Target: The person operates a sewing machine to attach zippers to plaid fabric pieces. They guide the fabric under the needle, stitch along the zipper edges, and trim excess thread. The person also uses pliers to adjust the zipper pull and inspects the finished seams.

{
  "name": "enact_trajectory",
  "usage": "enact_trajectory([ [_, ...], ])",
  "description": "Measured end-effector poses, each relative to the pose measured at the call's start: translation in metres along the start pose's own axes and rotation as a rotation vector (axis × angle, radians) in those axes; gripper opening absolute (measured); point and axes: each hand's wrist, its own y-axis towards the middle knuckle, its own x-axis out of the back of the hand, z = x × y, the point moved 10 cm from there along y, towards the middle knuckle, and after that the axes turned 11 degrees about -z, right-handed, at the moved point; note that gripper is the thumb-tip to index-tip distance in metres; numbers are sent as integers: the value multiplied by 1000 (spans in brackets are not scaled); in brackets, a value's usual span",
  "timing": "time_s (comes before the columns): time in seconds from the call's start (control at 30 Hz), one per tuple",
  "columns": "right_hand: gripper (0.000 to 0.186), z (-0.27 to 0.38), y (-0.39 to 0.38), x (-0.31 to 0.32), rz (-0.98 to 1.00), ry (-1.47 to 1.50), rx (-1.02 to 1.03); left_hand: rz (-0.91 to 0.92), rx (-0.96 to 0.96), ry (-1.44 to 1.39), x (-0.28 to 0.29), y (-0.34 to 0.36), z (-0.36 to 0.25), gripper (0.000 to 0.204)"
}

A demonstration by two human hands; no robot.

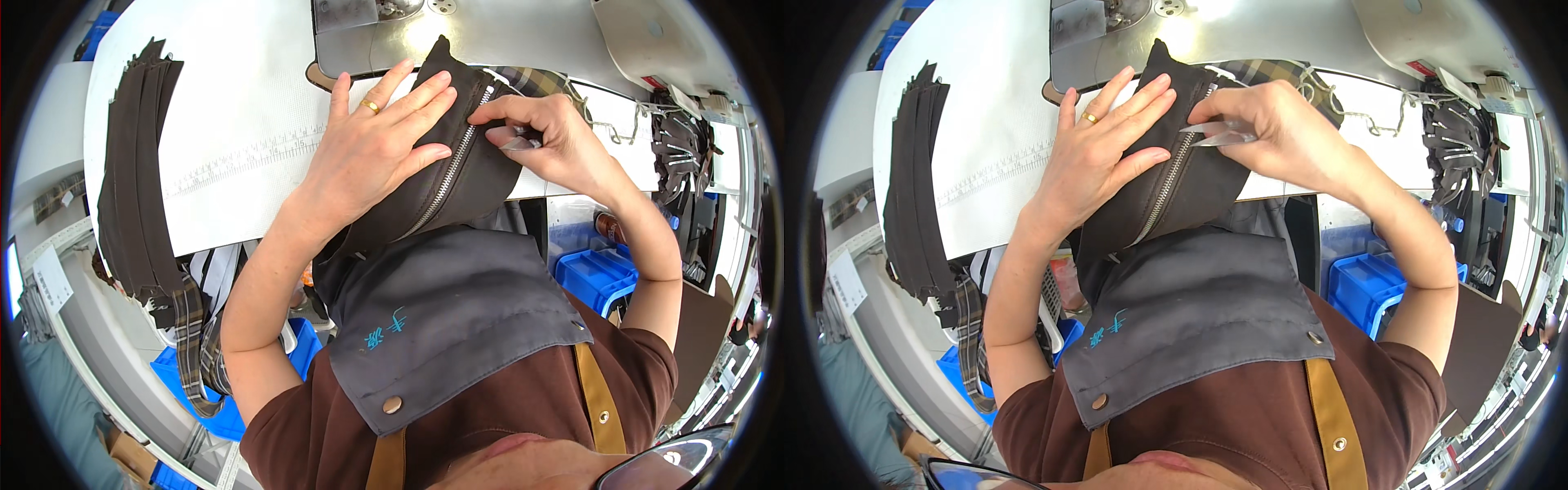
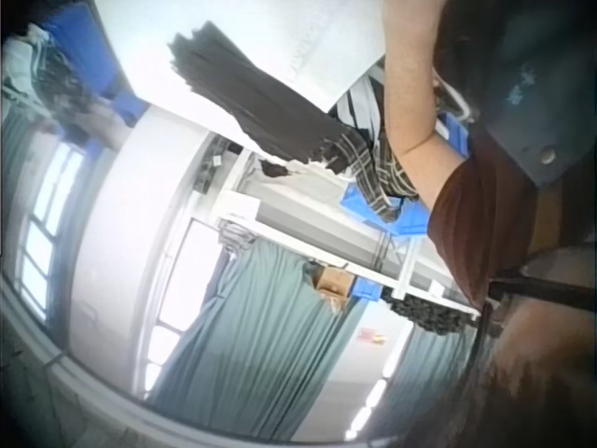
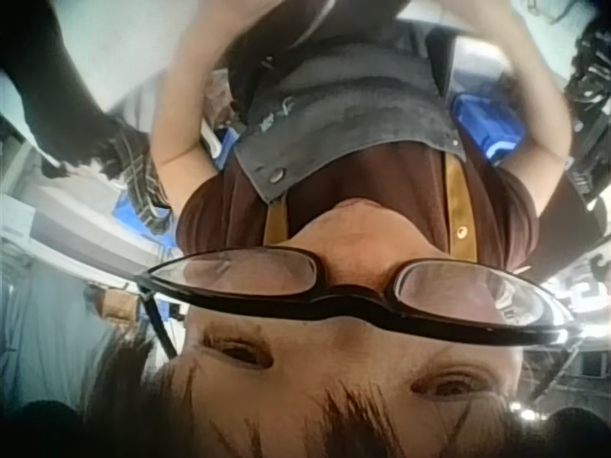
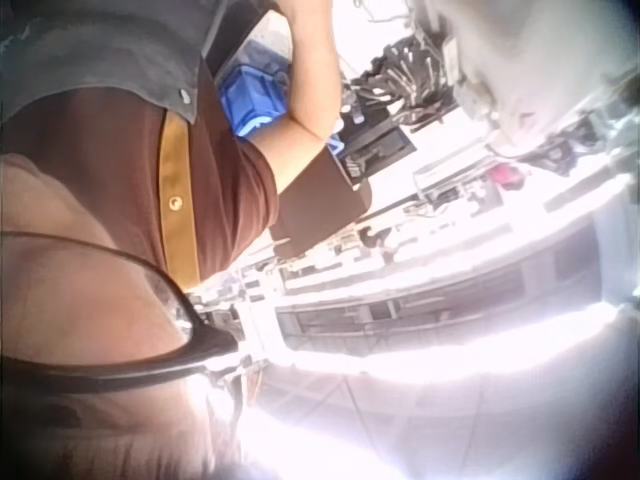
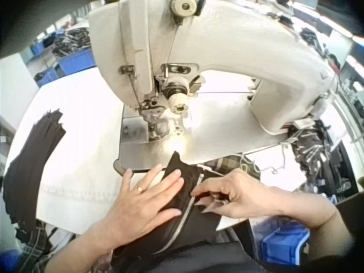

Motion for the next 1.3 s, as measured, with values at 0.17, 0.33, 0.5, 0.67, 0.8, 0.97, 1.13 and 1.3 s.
enact_trajectory([
  [0.17, 23, 20, 3, 15, -204, -346, 365, -14, -7, -23, 2, 1, -1, 52],
  [0.33, 12, 57, 4, -20, -59, -911, 854, -12, -21, -45, 0, 0, -1, 48],
  [0.5, 12, 50, 16, -25, 64, -824, 853, -7, -22, -57, 0, 0, 0, 39],
  [0.67, 15, 23, 15, -17, 171, -162, 271, -31, -24, -23, 1, -2, 1, 39],
  [0.8, 12, 25, -30, -29, 264, 224, 14, -38, -45, -3, -1, 1, 0, 39],
  [0.97, 9, 31, -80, -21, 280, 477, -88, -54, -53, -5, 1, -1, -1, 39],
  [1.13, 8, 78, -112, 1, 329, 949, 63, -77, -57, 13, 0, 0, -1, 38],
  [1.3, 11, 92, -122, 60, 209, 1325, 360, -194, -118, 11, 16, 5, -10, 31],
])
